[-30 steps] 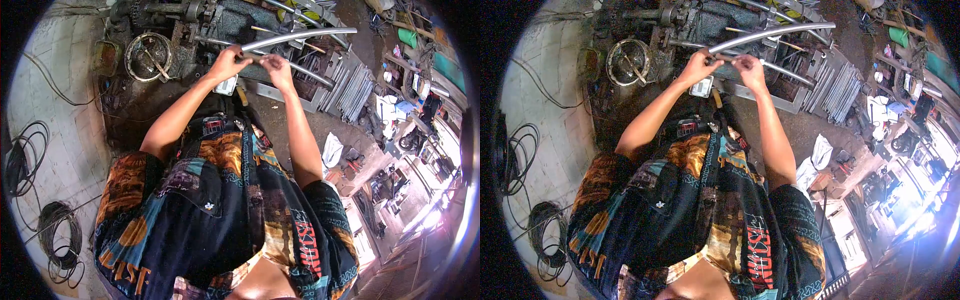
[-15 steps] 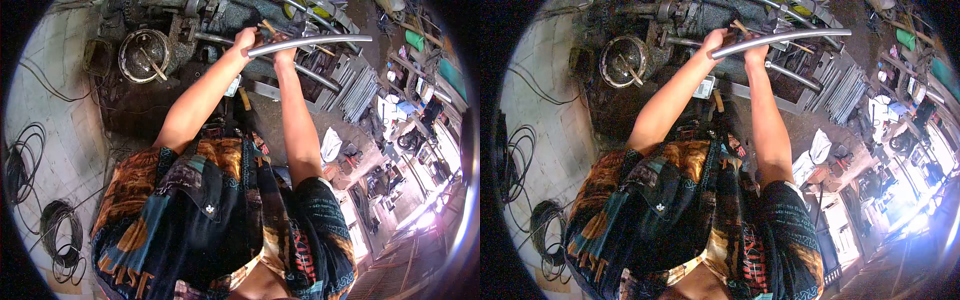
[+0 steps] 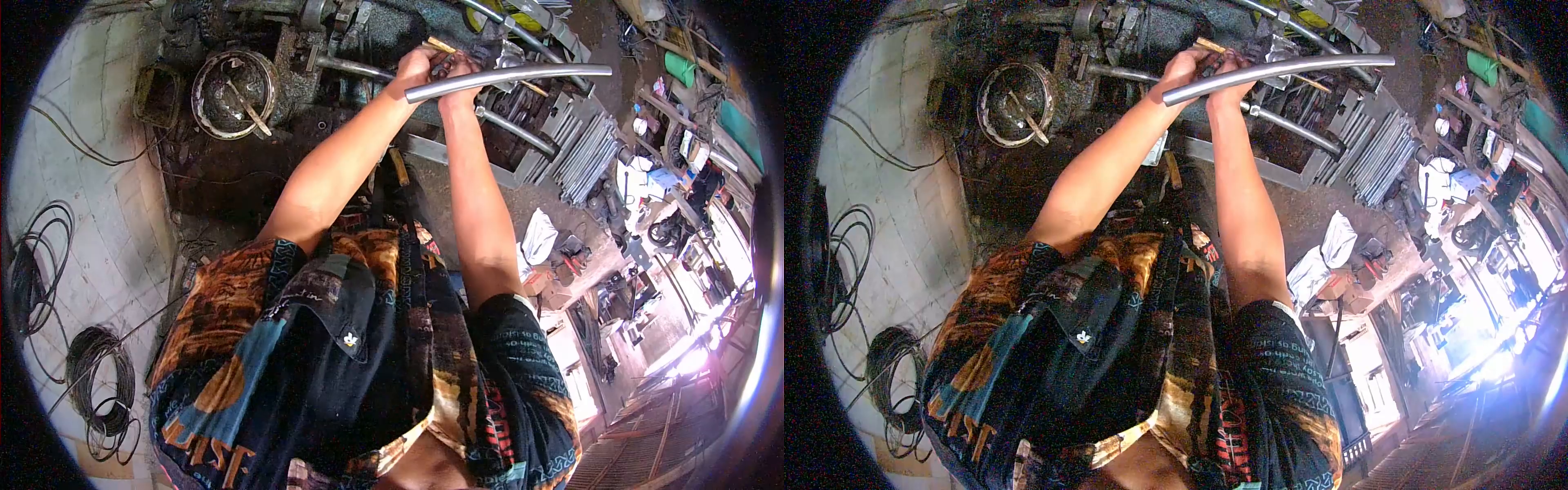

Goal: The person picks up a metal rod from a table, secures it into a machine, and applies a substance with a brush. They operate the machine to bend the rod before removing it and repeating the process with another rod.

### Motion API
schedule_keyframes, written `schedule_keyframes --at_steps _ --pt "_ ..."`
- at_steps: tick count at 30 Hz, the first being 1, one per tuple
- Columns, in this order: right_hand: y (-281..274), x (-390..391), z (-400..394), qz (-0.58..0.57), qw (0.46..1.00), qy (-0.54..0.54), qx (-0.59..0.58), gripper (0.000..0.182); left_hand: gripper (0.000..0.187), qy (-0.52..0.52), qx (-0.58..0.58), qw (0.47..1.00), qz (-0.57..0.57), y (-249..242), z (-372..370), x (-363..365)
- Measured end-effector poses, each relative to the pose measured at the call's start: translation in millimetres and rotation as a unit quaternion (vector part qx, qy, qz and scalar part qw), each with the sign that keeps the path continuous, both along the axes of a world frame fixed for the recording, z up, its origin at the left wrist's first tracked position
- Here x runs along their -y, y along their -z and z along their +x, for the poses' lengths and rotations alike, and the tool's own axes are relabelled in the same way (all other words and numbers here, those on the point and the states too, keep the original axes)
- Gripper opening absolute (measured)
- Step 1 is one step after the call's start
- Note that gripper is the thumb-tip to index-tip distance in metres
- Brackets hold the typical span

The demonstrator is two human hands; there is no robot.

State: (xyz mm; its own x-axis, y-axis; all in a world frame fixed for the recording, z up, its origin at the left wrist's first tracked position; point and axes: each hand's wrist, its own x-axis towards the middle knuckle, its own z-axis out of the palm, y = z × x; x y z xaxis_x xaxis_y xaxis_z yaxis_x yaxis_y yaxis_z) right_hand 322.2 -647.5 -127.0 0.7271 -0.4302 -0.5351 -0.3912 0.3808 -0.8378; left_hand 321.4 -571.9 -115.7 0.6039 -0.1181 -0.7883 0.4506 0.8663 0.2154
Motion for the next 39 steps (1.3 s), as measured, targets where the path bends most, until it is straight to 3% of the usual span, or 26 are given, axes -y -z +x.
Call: schedule_keyframes --at_steps 3,6,8,10,17,19,22,23,32,34,39 --pt "-1.5 -0.2 -1.1 0.02 0.999 -0.021 0.014 0.005 0.02 -0.035 0.095 0.994 -0.043 13.2 -3.5 2.3" --pt "-3.1 -1.2 -2.8 0.033 0.999 -0.018 0.029 0.009 0.017 -0.033 0.059 0.998 0.016 3.0 -6.0 5.6" --pt "-0.6 -1.3 -1.6 -0.058 0.997 -0.031 0.036 0.011 0.017 -0.028 0.057 0.997 0.043 -9.5 -8.1 5.0" --pt "-6.1 -1.4 -1.9 -0.058 0.997 -0.024 0.033 0.011 0.015 -0.039 0.053 0.995 0.08 -12.1 -9.0 7.1" --pt "-9.6 -3.6 -3.0 -0.03 0.998 -0.027 0.048 0.01 0.013 -0.073 0.066 0.993 0.063 -14.2 -12.5 6.7" --pt "15.6 3.1 -1.0 -0.063 0.995 -0.019 0.071 0.009 0.013 -0.067 0.08 0.993 0.045 -5.8 -13.7 8.1" --pt "-7.0 -3.9 -3.6 -0.04 0.998 -0.033 0.045 0.009 0.012 -0.067 0.069 0.995 0.041 -16.8 -13.0 4.4" --pt "-0.2 -5.2 -1.6 -0.091 0.993 -0.03 0.067 0.009 0.012 -0.066 0.069 0.995 0.041 -18.2 -13.4 4.7" --pt "11.5 -5.3 -0.5 -0.112 0.99 -0.022 0.084 0.011 0.014 -0.103 0.055 0.987 0.109 -10.4 -9.0 15.3" --pt "28.8 -1.3 0.4 -0.189 0.976 -0.022 0.104 0.011 0.014 -0.104 0.049 0.986 0.122 -15.9 -8.2 14.4" --pt "32.2 0.5 -1.4 -0.228 0.969 -0.029 0.094 0.018 0.016 -0.096 0.037 0.985 0.14 -17.0 -6.3 13.9"
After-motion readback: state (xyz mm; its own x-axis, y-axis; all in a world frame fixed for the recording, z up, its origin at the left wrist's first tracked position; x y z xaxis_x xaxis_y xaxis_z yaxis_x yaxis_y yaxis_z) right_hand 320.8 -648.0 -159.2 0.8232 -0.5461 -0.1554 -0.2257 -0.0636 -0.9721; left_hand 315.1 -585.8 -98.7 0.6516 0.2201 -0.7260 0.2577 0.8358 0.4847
